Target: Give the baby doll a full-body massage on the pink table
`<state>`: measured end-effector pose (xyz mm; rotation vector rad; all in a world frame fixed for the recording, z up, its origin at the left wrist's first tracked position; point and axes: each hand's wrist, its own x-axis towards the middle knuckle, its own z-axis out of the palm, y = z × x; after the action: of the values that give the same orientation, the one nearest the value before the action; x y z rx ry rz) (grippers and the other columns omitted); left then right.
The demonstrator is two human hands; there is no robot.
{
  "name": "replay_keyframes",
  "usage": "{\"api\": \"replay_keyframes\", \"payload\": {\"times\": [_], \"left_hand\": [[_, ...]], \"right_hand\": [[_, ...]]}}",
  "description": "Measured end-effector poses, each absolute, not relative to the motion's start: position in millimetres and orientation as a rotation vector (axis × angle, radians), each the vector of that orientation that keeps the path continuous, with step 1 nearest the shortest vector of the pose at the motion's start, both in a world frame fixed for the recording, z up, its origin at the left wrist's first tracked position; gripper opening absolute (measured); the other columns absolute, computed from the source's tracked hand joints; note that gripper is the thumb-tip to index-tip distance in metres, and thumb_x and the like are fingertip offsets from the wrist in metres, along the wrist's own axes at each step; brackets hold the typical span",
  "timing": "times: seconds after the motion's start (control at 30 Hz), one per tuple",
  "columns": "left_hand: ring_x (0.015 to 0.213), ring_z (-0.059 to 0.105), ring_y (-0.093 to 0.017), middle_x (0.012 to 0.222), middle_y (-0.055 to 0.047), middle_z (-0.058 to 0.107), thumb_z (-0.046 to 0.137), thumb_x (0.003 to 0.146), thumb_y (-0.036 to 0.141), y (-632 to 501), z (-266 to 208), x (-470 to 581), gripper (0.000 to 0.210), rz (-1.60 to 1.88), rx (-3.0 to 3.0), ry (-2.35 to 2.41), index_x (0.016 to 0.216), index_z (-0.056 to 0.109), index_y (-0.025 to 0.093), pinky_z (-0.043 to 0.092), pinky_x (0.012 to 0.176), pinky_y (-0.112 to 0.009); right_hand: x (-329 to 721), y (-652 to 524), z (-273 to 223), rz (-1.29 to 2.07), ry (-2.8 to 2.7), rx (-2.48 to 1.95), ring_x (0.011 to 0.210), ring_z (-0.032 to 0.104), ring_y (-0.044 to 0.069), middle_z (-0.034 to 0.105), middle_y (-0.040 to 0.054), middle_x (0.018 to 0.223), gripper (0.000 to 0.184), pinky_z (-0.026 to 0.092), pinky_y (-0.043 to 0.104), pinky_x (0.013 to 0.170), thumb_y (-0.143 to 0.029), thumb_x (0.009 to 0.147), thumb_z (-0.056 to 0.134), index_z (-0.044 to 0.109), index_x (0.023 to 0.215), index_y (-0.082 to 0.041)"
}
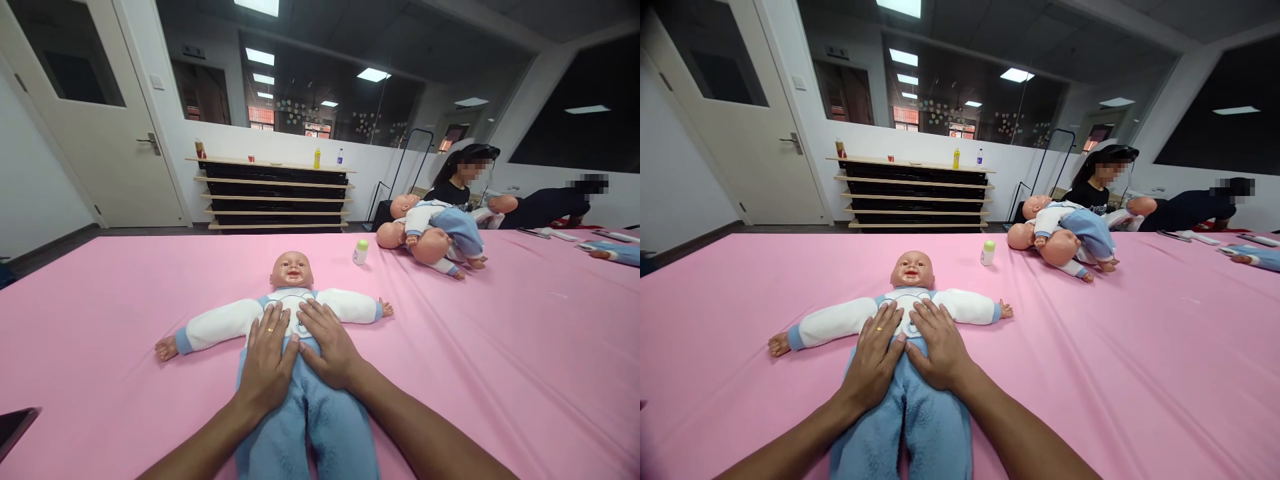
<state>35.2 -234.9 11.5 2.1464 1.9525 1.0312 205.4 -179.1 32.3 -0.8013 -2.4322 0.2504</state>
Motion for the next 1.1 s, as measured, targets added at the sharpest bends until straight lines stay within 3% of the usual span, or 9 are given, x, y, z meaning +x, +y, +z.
{"api": "replay_keyframes", "payload": {"times": [0.13,0.23,0.4,0.6,0.67,0.77,0.9,1.1], "left_hand": [[0.147,0.019,-0.026,0.155,-0.010,0.033,0.038,0.096,0.028,-244.2,15.5,32.8,0.051,1.225,2.297,1.791,0.146,0.037,0.018,0.023,0.117,-0.054],[0.147,0.017,-0.027,0.156,-0.009,0.031,0.040,0.094,0.028,-249.6,24.2,32.2,0.059,1.177,2.540,1.533,0.151,0.028,0.019,0.020,0.118,-0.053],[0.147,0.018,-0.024,0.157,-0.005,0.028,0.036,0.096,0.032,-243.7,30.5,34.2,0.056,0.903,2.551,1.581,0.151,0.027,0.022,0.016,0.119,-0.053],[0.147,0.018,-0.023,0.157,-0.006,0.028,0.030,0.099,0.031,-236.1,22.2,37.6,0.051,0.949,2.272,1.865,0.150,0.030,0.022,0.016,0.119,-0.056],[0.147,0.020,-0.023,0.155,-0.007,0.033,0.032,0.099,0.031,-237.7,19.0,36.9,0.050,1.002,2.236,1.893,0.148,0.035,0.020,0.018,0.118,-0.056],[0.145,0.024,-0.024,0.152,-0.009,0.038,0.035,0.097,0.028,-243.9,17.1,34.8,0.048,1.159,2.283,1.840,0.144,0.040,0.018,0.024,0.117,-0.054],[0.145,0.024,-0.025,0.152,-0.010,0.038,0.041,0.093,0.028,-251.2,21.9,32.6,0.056,1.179,2.578,1.499,0.148,0.034,0.016,0.023,0.118,-0.051],[0.147,0.020,-0.024,0.157,-0.007,0.028,0.035,0.097,0.032,-243.1,28.8,35.2,0.055,0.928,2.501,1.619,0.150,0.030,0.021,0.019,0.119,-0.052]], "right_hand": [[208.7,-181.0,29.7,0.181,-2.291,-0.653,0.136,0.042,0.025,0.056,0.0115,0.136,0.044,0.031,0.052,0.114,-0.028,0.090,0.051,0.052,0.133,-0.019],[208.3,-184.3,36.7,0.210,-2.402,-0.430,0.131,0.047,0.024,0.059,0.0112,0.132,0.045,0.032,0.050,0.114,-0.025,0.089,0.048,0.051,0.134,-0.020],[202.8,-187.1,48.1,0.259,-2.532,-0.487,0.137,0.038,0.026,0.051,0.0104,0.141,0.051,0.022,0.054,0.117,-0.031,0.089,0.048,0.045,0.139,-0.020],[201.7,-185.2,44.8,0.273,-2.549,-0.720,0.144,0.025,0.027,0.040,0.0087,0.151,0.061,0.019,0.056,0.117,-0.033,0.090,0.051,0.035,0.147,-0.022],[203.2,-184.1,39.9,0.257,-2.508,-0.763,0.144,0.026,0.028,0.039,0.0099,0.151,0.060,0.021,0.057,0.116,-0.034,0.090,0.051,0.037,0.146,-0.021],[206.1,-183.9,34.2,0.196,-2.388,-0.733,0.139,0.037,0.027,0.048,0.0129,0.144,0.050,0.027,0.055,0.115,-0.032,0.090,0.051,0.048,0.138,-0.017],[207.8,-186.7,37.3,0.201,-2.418,-0.437,0.128,0.050,0.024,0.060,0.0132,0.129,0.042,0.035,0.049,0.113,-0.028,0.089,0.048,0.055,0.129,-0.017],[202.3,-186.1,46.1,0.253,-2.536,-0.519,0.138,0.037,0.026,0.048,0.0117,0.144,0.053,0.023,0.054,0.117,-0.032,0.090,0.047,0.043,0.141,-0.019]]}}
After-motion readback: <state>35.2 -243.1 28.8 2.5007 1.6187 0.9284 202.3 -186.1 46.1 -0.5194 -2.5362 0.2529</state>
